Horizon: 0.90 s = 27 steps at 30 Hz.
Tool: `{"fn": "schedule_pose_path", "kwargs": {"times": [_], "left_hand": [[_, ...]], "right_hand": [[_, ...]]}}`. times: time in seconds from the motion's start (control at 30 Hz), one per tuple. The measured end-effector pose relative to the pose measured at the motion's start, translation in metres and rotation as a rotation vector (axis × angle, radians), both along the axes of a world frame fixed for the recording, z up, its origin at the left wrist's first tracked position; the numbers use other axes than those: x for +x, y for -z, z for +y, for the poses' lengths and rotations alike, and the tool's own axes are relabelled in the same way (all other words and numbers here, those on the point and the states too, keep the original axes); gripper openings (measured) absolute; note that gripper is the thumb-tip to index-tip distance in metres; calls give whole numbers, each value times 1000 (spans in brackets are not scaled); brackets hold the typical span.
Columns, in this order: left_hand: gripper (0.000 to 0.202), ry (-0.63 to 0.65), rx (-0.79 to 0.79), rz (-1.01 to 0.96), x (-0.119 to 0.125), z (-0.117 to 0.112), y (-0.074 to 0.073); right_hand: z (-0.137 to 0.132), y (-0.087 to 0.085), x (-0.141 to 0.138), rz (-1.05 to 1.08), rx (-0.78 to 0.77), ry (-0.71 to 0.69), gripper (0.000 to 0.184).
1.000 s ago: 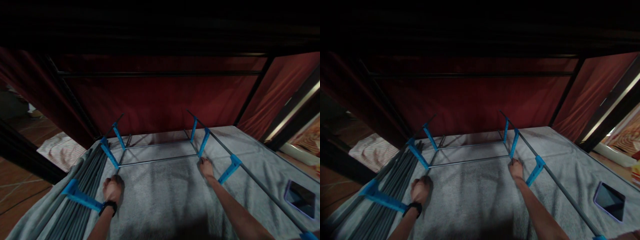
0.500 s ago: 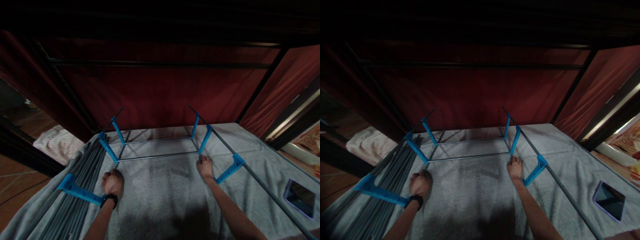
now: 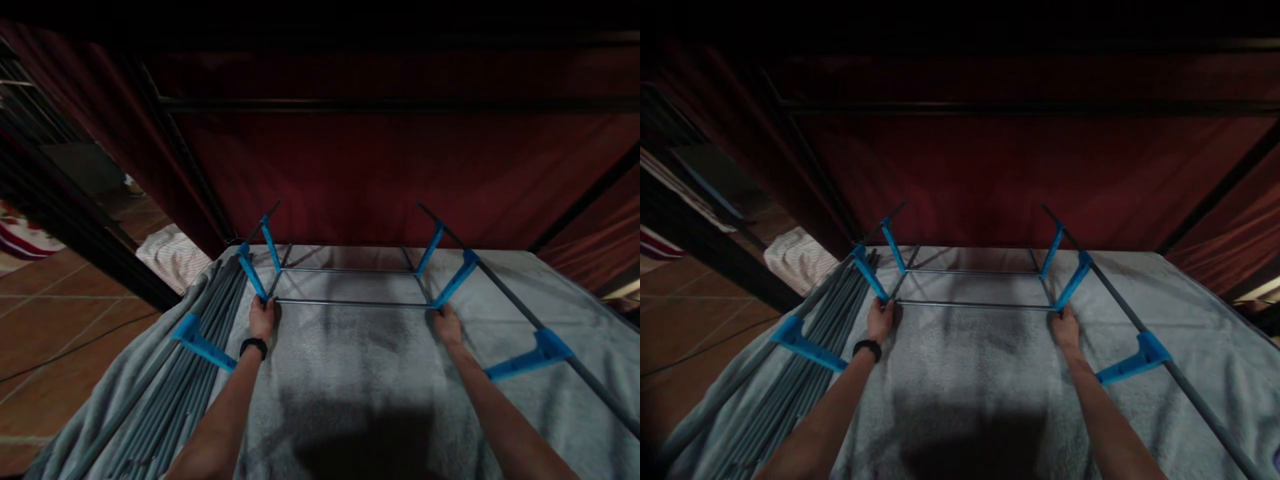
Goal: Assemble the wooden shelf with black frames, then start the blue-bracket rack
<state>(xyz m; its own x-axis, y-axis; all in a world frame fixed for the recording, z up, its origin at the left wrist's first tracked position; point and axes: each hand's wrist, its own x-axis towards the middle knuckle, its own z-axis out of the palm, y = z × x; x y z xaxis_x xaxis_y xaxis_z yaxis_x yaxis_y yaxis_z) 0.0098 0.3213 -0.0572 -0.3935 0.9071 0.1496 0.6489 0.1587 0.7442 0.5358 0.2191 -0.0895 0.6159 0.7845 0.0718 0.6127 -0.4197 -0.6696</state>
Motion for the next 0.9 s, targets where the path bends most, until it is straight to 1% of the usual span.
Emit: {"fn": "schedule_pose_path", "kwargs": {"times": [0.07,0.1,0.23,0.33,0.43,0.53,0.63,0.73,0.8,0.9], "left_hand": [[22,-37,24,-133,-2,6,2],[20,-54,28,-163,-4,8,3],[17,-98,35,-166,-6,12,10],[17,-126,33,-167,-5,13,13],[16,-152,22,-172,-3,14,14],[16,-168,18,-176,-2,14,12],[15,-173,22,-184,-1,13,7],[15,-166,42,-195,-1,6,0],[16,-160,57,-200,-2,-3,-4],[17,-142,117,-244,-7,-23,-7]], "right_hand": [[2,4,2,-11,-43,31,45],[2,5,3,-18,-47,38,44],[2,9,4,-29,-12,41,46],[3,10,5,-45,-52,73,48],[4,12,7,-69,-79,96,49],[5,13,9,-62,-82,88,49],[5,8,7,-31,-65,77,47],[1,-2,3,16,-24,93,44],[-7,-10,1,30,4,95,43],[-24,-19,-1,-8,25,96,41]]}}
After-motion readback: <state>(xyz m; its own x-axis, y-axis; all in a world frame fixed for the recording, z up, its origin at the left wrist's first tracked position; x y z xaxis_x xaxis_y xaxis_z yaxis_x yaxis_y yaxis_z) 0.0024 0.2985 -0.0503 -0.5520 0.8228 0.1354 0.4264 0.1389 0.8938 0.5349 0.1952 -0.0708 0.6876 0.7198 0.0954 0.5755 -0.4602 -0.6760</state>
